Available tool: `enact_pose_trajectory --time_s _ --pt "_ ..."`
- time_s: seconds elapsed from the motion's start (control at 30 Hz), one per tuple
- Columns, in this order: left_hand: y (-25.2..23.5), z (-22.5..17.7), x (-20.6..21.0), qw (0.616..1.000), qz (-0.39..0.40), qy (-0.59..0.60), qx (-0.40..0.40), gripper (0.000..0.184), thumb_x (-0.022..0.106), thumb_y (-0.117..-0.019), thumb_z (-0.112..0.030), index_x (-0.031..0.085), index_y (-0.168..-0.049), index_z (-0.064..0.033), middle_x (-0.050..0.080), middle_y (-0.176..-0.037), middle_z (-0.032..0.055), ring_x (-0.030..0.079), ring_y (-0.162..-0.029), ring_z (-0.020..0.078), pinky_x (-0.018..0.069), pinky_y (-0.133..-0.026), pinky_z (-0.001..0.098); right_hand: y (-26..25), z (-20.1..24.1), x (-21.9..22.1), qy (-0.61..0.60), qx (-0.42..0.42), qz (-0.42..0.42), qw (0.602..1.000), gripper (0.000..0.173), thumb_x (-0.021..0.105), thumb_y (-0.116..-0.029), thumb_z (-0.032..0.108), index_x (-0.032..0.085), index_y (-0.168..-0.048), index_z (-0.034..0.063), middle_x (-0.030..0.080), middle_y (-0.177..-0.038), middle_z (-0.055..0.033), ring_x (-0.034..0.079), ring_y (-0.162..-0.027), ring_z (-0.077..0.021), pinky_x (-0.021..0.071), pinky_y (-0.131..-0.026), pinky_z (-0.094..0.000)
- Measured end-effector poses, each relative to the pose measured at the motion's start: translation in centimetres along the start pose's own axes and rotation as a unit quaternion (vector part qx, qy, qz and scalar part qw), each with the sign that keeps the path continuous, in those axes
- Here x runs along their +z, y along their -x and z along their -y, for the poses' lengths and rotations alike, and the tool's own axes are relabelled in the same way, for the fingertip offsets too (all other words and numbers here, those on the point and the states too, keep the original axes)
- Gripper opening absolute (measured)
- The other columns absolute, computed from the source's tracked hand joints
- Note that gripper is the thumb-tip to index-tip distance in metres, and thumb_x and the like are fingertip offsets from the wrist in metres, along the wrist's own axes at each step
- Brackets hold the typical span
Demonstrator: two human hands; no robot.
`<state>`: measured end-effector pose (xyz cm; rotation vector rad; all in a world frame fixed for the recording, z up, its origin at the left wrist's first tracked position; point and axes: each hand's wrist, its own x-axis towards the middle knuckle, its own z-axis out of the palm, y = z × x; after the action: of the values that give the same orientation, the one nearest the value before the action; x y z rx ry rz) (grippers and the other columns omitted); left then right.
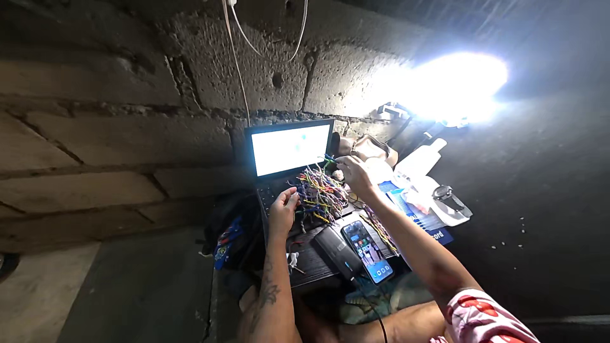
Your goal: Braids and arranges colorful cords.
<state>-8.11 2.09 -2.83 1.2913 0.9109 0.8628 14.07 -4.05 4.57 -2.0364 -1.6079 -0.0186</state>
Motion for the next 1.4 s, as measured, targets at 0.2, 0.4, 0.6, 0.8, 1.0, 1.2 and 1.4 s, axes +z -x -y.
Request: enact_pose_trajectory --time_s 0.2,0.4,0.6,0.8,1.0,1.2,1.4 --pt "1.2 -1.0 2.6 0.989 0.027 0.142 0.041 0.025 0.055 -0.1039 -0.007 0.064 -0.125 0.0027 0.069 -0.103 0.0086 0.067 -0.086 0.0101 0.0560 -0.080 0.0245 5.0 1.0 -1.2 -0.129 0.039 0.010 0.991 0.027 0.054 -0.1057 0.018 0.067 -0.123 0.0014 0.071 -0.100 -0.0150 0.068 -0.084 -0.0233 0.0562 -0.080 -0.0428" --pt "1.0 0.3 4.5 0.997 0.014 0.074 0.033 0.031 0.052 -0.1055 -0.011 0.059 -0.132 0.0025 0.065 -0.116 0.0141 0.066 -0.094 0.0142 0.0548 -0.085 0.0287 2.1 -2.2 2.0 -0.030 -0.012 0.073 0.997 0.025 0.054 -0.1049 0.013 0.070 -0.122 0.0043 0.068 -0.124 -0.0170 0.066 -0.114 -0.0349 0.0519 -0.099 -0.0546" --pt "0.9 0.1 4.2 0.999 0.002 0.025 0.041 0.031 0.053 -0.1058 -0.013 0.060 -0.131 0.0032 0.065 -0.120 0.0149 0.066 -0.098 0.0134 0.0549 -0.088 0.0290 0.6 -2.1 0.2 0.006 -0.036 0.083 0.996 0.026 0.054 -0.1057 0.020 0.070 -0.122 0.0065 0.071 -0.117 -0.0150 0.067 -0.112 -0.0344 0.0513 -0.098 -0.0540" --pt "0.7 0.2 5.0 0.999 0.034 -0.009 0.018 0.047 0.054 -0.1065 -0.022 0.047 -0.146 0.0018 0.063 -0.131 0.0164 0.067 -0.099 0.0145 0.0543 -0.085 0.0302 2.1 0.1 -1.5 -0.075 -0.030 0.093 0.992 0.024 0.057 -0.1055 0.020 0.069 -0.122 0.0060 0.073 -0.111 -0.0139 0.070 -0.104 -0.0324 0.0521 -0.094 -0.0559" --pt "0.4 0.4 5.4 0.997 0.036 0.049 0.040 0.041 0.057 -0.1043 -0.019 0.053 -0.140 0.0013 0.068 -0.113 0.0109 0.067 -0.090 0.0118 0.0547 -0.080 0.0273 3.3 1.0 -1.5 -0.135 -0.035 0.087 0.986 0.023 0.058 -0.1045 0.019 0.069 -0.120 0.0052 0.073 -0.111 -0.0132 0.070 -0.101 -0.0280 0.0542 -0.093 -0.0507" --pt "1.9 0.4 7.2 0.988 0.073 0.117 0.069 0.015 0.056 -0.1021 -0.006 0.065 -0.108 0.0036 0.068 -0.089 0.0026 0.066 -0.079 0.0073 0.0564 -0.078 0.0250 9.0 -0.9 -2.0 -0.213 0.002 0.107 0.971 0.031 0.058 -0.1034 0.022 0.067 -0.126 0.0034 0.073 -0.108 -0.0112 0.069 -0.085 -0.0127 0.0568 -0.081 -0.0312" --pt "4.3 0.1 10.8 0.978 0.174 0.096 0.066 0.023 0.058 -0.1006 -0.006 0.061 -0.120 0.0062 0.069 -0.100 0.0068 0.069 -0.088 0.0103 0.0584 -0.084 0.0285 14.4 -4.9 -2.4 -0.235 0.070 0.067 0.967 0.030 0.060 -0.1016 0.016 0.068 -0.128 0.0033 0.073 -0.109 -0.0110 0.070 -0.086 -0.0113 0.0587 -0.080 -0.0286"
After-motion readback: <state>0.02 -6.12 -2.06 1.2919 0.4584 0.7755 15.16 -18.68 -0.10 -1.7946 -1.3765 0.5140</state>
